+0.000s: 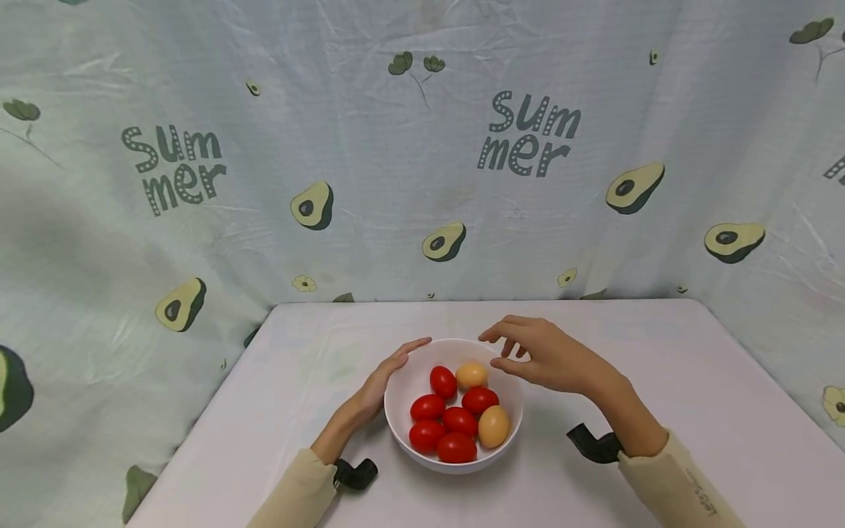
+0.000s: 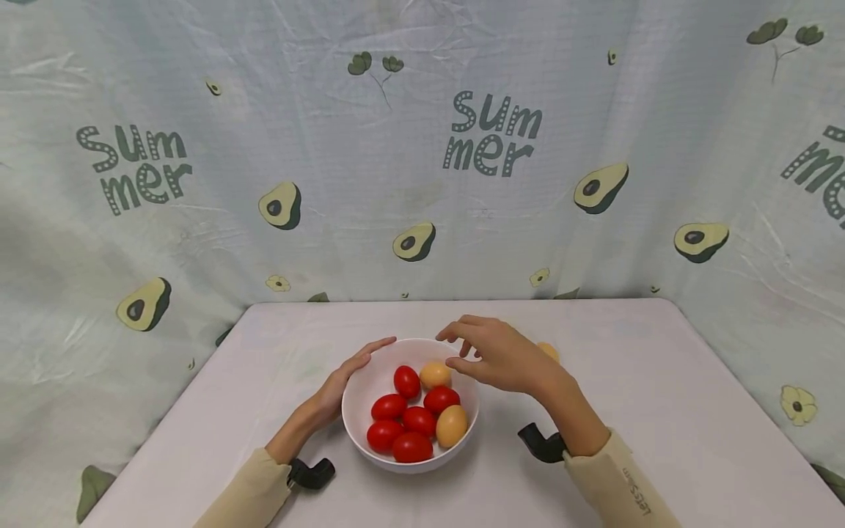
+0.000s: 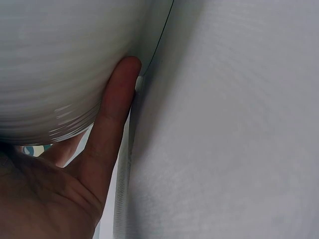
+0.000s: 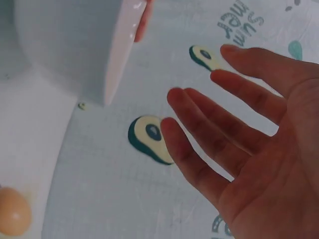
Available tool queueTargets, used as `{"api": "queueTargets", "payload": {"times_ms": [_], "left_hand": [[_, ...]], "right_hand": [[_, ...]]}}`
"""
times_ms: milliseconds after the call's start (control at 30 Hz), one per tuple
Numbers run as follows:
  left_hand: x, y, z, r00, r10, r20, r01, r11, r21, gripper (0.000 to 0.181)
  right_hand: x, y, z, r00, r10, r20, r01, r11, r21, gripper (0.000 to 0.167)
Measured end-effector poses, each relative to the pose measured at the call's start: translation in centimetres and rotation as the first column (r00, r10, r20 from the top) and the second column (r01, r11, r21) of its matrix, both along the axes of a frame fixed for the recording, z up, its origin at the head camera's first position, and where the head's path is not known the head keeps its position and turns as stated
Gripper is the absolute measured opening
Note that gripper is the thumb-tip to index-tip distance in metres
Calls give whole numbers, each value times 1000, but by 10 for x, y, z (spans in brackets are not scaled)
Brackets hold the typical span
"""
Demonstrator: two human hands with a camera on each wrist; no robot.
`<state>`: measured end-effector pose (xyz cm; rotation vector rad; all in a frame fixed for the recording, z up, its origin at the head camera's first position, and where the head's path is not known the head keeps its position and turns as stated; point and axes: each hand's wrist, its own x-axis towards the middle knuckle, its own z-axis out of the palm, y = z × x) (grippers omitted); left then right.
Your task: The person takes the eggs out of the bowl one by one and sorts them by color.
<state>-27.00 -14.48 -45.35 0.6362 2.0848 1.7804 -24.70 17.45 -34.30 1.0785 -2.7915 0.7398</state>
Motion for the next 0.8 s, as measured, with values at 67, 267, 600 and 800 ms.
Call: {"api": "queueTargets", "payload": {"times_ms": [67,267,600,800], "left_hand": [[0,0,1,1000,1,3,-1,1000,0,56],[0,0,0,1000,-6,19,6,1000,14,56],[0,0,0,1000,-9,29,8,1000,21,56],[-1,1,0,1000,6,16,-6,1000,-2,55]], "right_hand": [[-3,-7,3,999,38,8,-38,999,4,33],[-12,-26,13,997,70,42,-72,996,47,33],[-32,-56,22,982,133,135,-154,976,154,28],[-42,-71,18,975,117,187,-160,959,232,31]]}}
